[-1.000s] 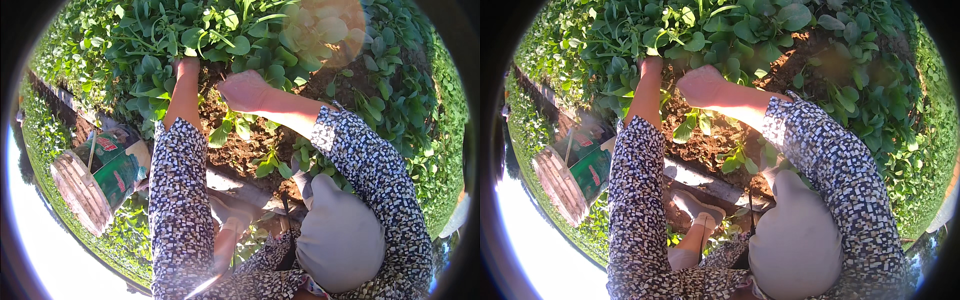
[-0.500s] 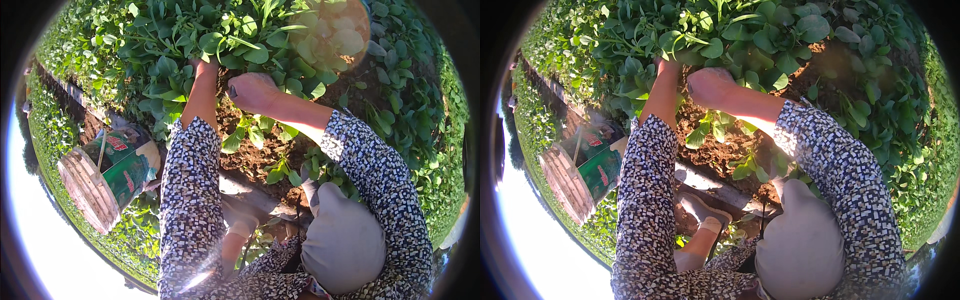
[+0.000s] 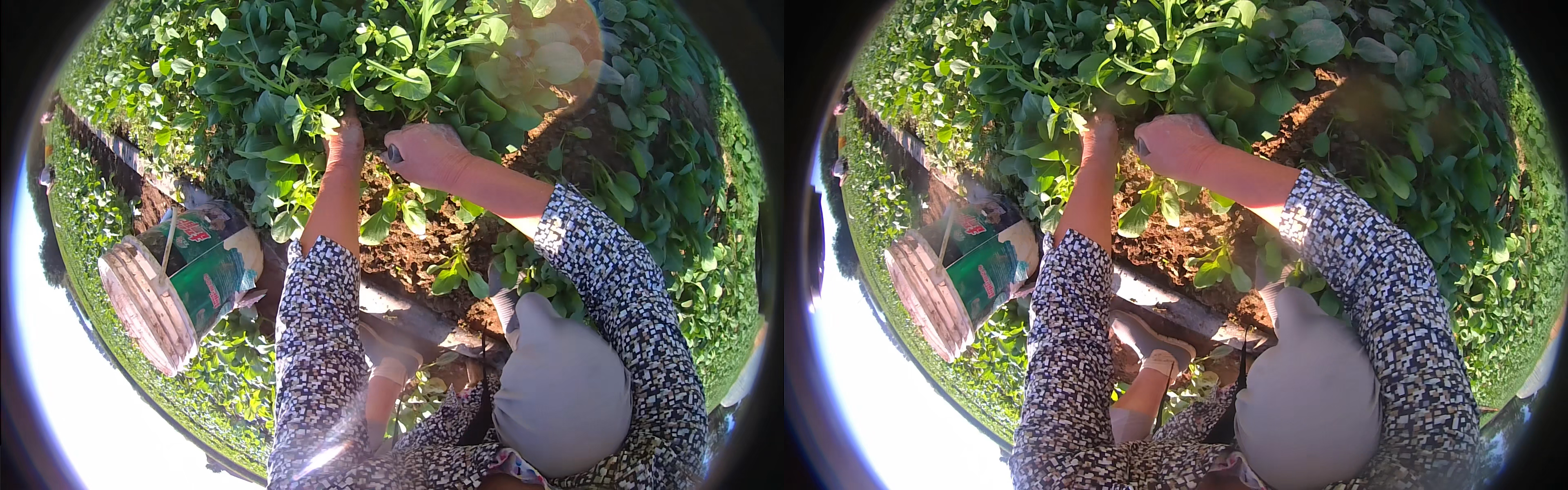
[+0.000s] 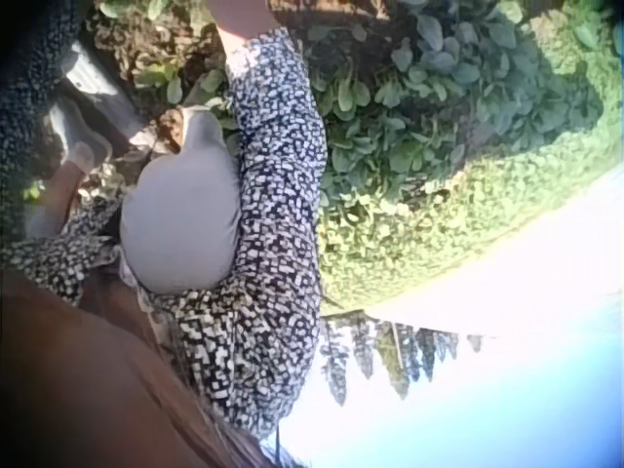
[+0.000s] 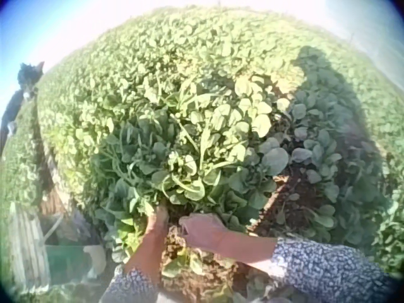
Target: The person pulls weeds from the soil among rows of green leafy plants using a hand trowel and deposits them into a bucket.
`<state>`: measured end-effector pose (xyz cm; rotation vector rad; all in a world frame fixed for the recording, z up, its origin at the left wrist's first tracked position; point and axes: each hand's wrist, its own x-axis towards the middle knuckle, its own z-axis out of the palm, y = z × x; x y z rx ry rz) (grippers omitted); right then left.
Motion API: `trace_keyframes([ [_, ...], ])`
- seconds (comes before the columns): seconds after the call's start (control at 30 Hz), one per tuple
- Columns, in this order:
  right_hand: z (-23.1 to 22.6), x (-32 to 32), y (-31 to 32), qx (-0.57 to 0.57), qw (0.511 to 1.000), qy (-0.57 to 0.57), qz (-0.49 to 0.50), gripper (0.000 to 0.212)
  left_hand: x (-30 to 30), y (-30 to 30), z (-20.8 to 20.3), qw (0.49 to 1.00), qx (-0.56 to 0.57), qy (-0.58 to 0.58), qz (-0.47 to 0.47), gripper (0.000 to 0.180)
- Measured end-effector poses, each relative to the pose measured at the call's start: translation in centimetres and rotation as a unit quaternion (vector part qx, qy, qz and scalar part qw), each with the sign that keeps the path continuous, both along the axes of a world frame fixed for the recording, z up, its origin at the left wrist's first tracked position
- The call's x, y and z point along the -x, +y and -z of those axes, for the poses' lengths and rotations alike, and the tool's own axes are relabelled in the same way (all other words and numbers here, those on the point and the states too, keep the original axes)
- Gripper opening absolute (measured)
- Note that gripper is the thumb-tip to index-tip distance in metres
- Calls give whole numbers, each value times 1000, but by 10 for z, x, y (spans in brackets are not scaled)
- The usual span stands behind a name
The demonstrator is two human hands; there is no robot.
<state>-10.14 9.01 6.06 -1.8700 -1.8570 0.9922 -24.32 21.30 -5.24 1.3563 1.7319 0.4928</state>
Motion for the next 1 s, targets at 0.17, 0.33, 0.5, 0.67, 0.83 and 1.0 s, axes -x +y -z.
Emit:
trace_keyframes([
  [0.17, -11, -20, -50, 111, 956, 229, 144, 37, 21, -27, -41, 953, 126, -275, 32, 43],
  [0.33, -8, -12, -73, 122, 918, 309, 219, 41, 40, -37, -49, 964, 194, -173, 57, 44],
  [0.5, -16, -18, -77, 99, 921, 303, 225, 40, 29, -43, -70, 956, 14, -245, -160, 42],
  [0.67, -22, -20, -86, 132, 962, 199, 135, 35, 34, -46, -102, 891, 57, -252, -373, 52],
  [0.83, -23, -5, -78, 135, 971, 165, 110, 27, 29, -58, -80, 915, -25, -156, -372, 42],
  [1.0, -23, 0, -53, 151, 965, 201, 75, 24, 88, -34, -13, 994, -80, 70, -36, 38],
])
